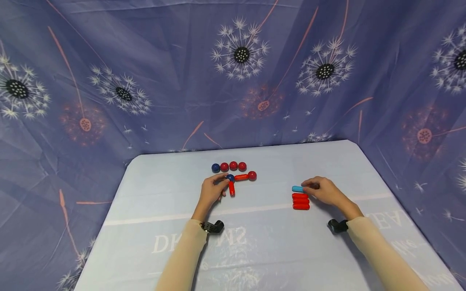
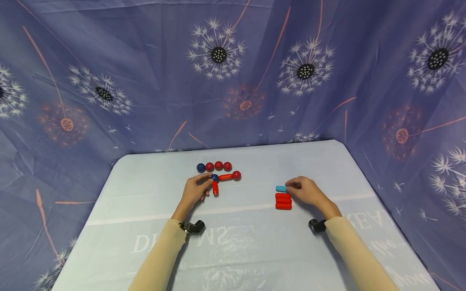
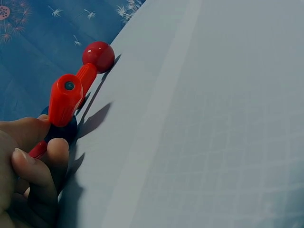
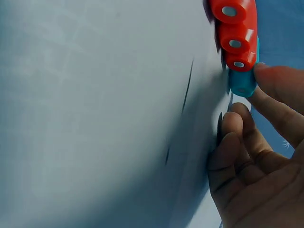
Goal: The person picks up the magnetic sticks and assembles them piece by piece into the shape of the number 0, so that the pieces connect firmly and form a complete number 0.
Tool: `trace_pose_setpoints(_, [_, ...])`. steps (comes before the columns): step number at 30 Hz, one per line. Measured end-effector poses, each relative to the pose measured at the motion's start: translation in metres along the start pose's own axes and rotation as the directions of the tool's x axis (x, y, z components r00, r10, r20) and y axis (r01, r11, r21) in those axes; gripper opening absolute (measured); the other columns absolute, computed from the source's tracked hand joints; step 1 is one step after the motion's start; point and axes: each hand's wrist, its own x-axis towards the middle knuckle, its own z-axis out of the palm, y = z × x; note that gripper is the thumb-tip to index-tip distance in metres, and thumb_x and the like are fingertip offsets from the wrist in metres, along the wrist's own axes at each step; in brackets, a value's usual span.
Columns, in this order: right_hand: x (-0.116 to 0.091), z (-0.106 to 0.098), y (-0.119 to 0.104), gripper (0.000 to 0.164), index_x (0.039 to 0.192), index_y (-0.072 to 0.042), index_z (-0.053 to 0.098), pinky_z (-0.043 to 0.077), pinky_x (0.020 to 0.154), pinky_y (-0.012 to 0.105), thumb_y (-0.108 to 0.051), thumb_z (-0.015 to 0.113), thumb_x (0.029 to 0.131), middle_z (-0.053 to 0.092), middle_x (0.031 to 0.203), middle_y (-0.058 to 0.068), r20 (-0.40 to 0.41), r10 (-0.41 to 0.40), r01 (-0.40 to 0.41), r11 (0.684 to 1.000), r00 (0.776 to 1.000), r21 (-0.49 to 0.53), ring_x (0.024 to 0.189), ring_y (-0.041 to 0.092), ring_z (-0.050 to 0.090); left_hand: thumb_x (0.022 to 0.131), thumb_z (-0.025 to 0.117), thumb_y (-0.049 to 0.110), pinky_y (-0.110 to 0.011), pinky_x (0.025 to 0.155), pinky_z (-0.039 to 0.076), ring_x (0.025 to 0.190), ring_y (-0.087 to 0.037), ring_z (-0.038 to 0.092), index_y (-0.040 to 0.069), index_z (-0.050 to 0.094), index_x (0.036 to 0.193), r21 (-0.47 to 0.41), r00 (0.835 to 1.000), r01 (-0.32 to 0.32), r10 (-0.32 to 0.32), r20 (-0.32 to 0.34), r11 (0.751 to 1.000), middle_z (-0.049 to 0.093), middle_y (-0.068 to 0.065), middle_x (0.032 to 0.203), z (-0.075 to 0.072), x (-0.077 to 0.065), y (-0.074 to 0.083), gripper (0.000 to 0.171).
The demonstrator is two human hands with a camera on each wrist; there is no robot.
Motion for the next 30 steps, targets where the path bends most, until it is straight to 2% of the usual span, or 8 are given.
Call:
trace_pose_setpoints(4, [0.001,0.000,0.000,0.029,0.119,-0.003,0.075,0.055,0.083,0.042,-0.023,0.071,0.098,0.071,0.113,0.015,0.012,-0.007,0.007,1.000,1.000,-0.013,0.097,0.027,0.063,0.098,0.072,0.022,-0.022,0.040,0.041,0.045,-0.011,0.056,0.015,0.070,0.134,0.000,1.000,0.001,-0.001,-0.004,1.000,0.072,-0.009,0.118,0.000,-0.001,-0.001,0.036])
trace_pose_setpoints(10, [-0.004,0.002,0.003,0.029,0.119,-0.003,0.074,0.054,0.076,0.031,-0.020,0.073,0.097,0.071,0.113,0.016,0.020,0.003,-0.003,1.000,1.000,-0.002,0.094,0.024,0.062,0.099,0.071,0.021,-0.023,0.039,0.041,0.045,-0.011,0.056,0.014,0.071,0.133,0.003,1.000,0.006,-0.006,0.003,1.000,0.072,-0.011,0.117,0.000,-0.003,-0.004,0.035])
trace_pose_setpoints(18, [-0.001,0.001,0.001,0.027,0.119,-0.005,0.074,0.054,0.063,0.028,-0.022,0.072,0.097,0.073,0.109,0.016,-0.009,0.018,-0.018,0.999,1.000,0.042,0.087,0.021,0.063,0.098,0.072,0.022,-0.021,0.040,0.041,0.046,-0.011,0.057,0.018,0.072,0.132,-0.002,1.000,0.024,-0.024,0.000,1.000,0.072,-0.008,0.115,-0.001,-0.003,-0.005,0.034])
trace_pose_setpoints(23, [0.000,0.002,-0.002,0.027,0.119,-0.004,0.073,0.054,0.063,0.027,-0.020,0.072,0.098,0.073,0.111,0.019,-0.046,0.008,-0.007,0.999,0.999,0.039,0.086,0.023,0.063,0.098,0.072,0.022,-0.021,0.040,0.041,0.046,-0.011,0.057,0.019,0.072,0.131,-0.010,1.000,0.016,-0.016,-0.003,1.000,0.072,-0.008,0.115,-0.002,-0.003,-0.004,0.033])
trace_pose_setpoints(30, [0.002,0.003,-0.006,0.024,0.117,-0.005,0.074,0.054,0.063,0.027,-0.018,0.072,0.098,0.074,0.106,0.015,-0.070,0.017,-0.013,0.998,0.997,0.059,0.086,0.023,0.063,0.099,0.071,0.021,-0.022,0.040,0.042,0.047,-0.010,0.057,0.015,0.071,0.132,-0.017,1.000,-0.006,0.006,0.006,1.000,0.072,-0.009,0.115,-0.001,-0.001,-0.002,0.034])
